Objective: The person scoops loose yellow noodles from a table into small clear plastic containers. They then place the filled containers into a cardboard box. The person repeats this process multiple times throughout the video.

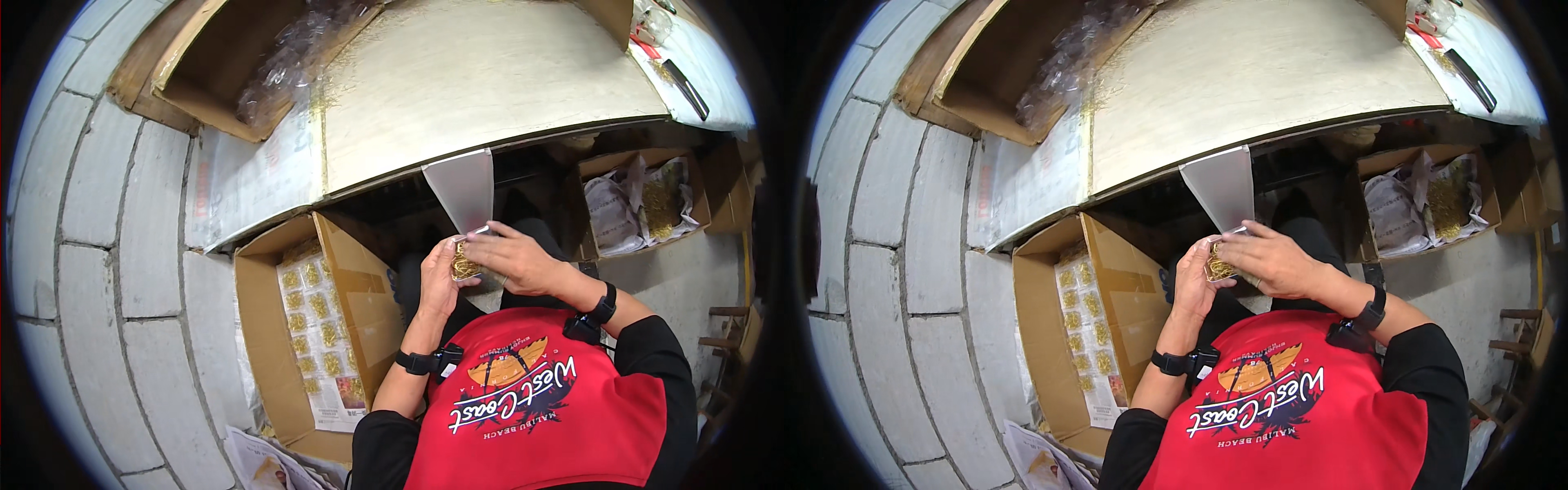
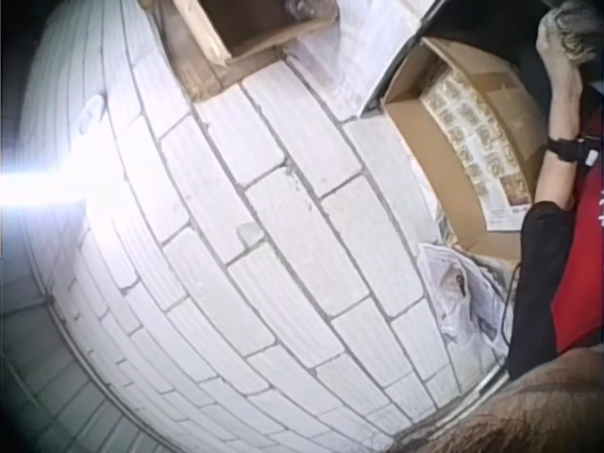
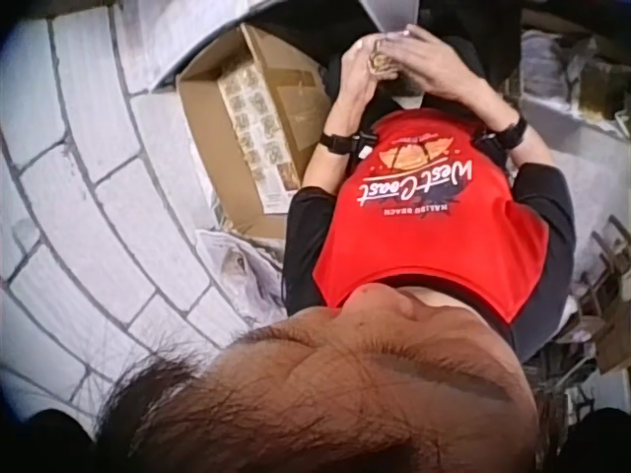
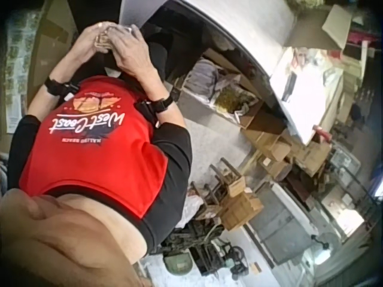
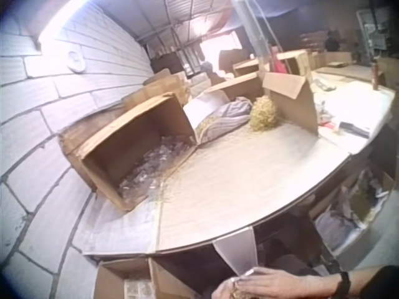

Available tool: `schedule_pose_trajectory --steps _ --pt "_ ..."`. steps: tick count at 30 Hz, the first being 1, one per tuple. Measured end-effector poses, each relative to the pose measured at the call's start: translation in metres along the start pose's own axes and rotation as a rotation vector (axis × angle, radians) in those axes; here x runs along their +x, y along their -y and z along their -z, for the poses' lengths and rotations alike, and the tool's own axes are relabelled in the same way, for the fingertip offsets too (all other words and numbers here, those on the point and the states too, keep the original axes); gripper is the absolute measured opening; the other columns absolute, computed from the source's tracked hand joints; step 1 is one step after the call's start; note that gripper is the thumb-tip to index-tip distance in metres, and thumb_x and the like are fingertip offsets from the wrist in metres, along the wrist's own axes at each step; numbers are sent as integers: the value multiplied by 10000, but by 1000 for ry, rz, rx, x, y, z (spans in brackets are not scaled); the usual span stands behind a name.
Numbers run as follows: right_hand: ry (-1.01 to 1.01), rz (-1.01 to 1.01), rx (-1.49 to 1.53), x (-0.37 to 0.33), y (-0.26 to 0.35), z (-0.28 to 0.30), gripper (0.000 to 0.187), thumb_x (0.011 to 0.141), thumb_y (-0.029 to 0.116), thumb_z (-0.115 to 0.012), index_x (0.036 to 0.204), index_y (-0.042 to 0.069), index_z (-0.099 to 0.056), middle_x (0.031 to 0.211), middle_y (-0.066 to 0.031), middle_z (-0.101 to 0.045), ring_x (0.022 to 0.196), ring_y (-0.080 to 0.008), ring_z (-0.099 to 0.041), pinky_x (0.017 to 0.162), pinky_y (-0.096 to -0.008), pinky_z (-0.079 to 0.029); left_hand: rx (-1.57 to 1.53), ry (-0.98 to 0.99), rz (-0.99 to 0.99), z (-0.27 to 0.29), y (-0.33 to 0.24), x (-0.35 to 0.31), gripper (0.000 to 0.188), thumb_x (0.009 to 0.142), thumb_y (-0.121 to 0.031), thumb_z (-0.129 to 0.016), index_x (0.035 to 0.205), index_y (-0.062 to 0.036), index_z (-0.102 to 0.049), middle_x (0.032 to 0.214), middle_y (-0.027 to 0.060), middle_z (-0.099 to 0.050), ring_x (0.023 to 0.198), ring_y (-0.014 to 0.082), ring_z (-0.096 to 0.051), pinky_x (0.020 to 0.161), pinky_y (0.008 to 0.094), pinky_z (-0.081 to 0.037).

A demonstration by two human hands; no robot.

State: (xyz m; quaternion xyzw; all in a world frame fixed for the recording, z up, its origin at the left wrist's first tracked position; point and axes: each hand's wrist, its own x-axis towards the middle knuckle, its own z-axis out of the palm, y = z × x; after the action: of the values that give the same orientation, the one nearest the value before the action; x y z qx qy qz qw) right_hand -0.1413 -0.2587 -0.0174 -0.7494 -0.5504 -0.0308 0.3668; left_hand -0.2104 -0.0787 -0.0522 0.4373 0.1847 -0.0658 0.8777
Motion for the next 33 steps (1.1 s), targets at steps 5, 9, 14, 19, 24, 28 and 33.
schedule_pose_trajectory --steps 5,9,14,19,24,28,33 --pt "-159 -61 34 2 0 3 416 806 72 -615 1213 45 -530 1234 -131 -555 1199 -265 -503 1040 -456 -350 38 -42 -16 -4 -3 -2 328 969 -298 -455 1143 -30 -530 954 95 -642 765 167 -668 533 294 -595" --pt "-93 -27 -38 4 3 11 415 816 91 -613 1221 52 -530 1256 -134 -540 1224 -276 -478 1044 -455 -342 9 -30 -29 -1 -9 -2 346 976 -306 -431 1159 -27 -520 988 95 -635 793 168 -667 549 302 -599" --pt "1 1 39 7 3 1 400 814 73 -621 1202 45 -531 1248 -141 -540 1172 -286 -512 1030 -455 -362 -36 48 -54 -2 -17 -5 359 973 -292 -419 1192 -19 -496 1079 120 -606 885 193 -653 617 333 -600" --pt "-272 -92 75 9 1 11 367 795 36 -628 1154 18 -555 1164 -152 -593 1060 -315 -583 962 -439 -436 -220 240 -49 -5 -27 -13 466 870 -163 -496 1297 -8 -392 1241 169 -505 1109 269 -560 869 432 -532" --pt "-308 -155 71 0 -4 15 390 763 -18 -614 1149 2 -556 1145 -165 -599 1029 -334 -593 911 -404 -468 -207 263 -72 -1 -28 -18 622 736 5 -547 1324 -10 -345 1288 175 -459 1193 298 -494 970 446 -462" --pt "-308 -177 127 -4 -3 13 401 748 -40 -609 1144 -5 -558 1123 -170 -604 1017 -339 -595 856 -377 -494 -161 204 -71 -1 -31 -20 617 742 54 -550 1321 -22 -351 1281 159 -466 1181 289 -505 965 428 -472" --pt "-322 -187 131 3 -4 15 406 745 -74 -592 1143 2 -564 1126 -175 -605 1030 -327 -597 863 -365 -490 -113 182 -134 6 -49 -31 512 850 -68 -584 1310 -32 -365 1264 139 -483 1141 257 -538 918 391 -510"
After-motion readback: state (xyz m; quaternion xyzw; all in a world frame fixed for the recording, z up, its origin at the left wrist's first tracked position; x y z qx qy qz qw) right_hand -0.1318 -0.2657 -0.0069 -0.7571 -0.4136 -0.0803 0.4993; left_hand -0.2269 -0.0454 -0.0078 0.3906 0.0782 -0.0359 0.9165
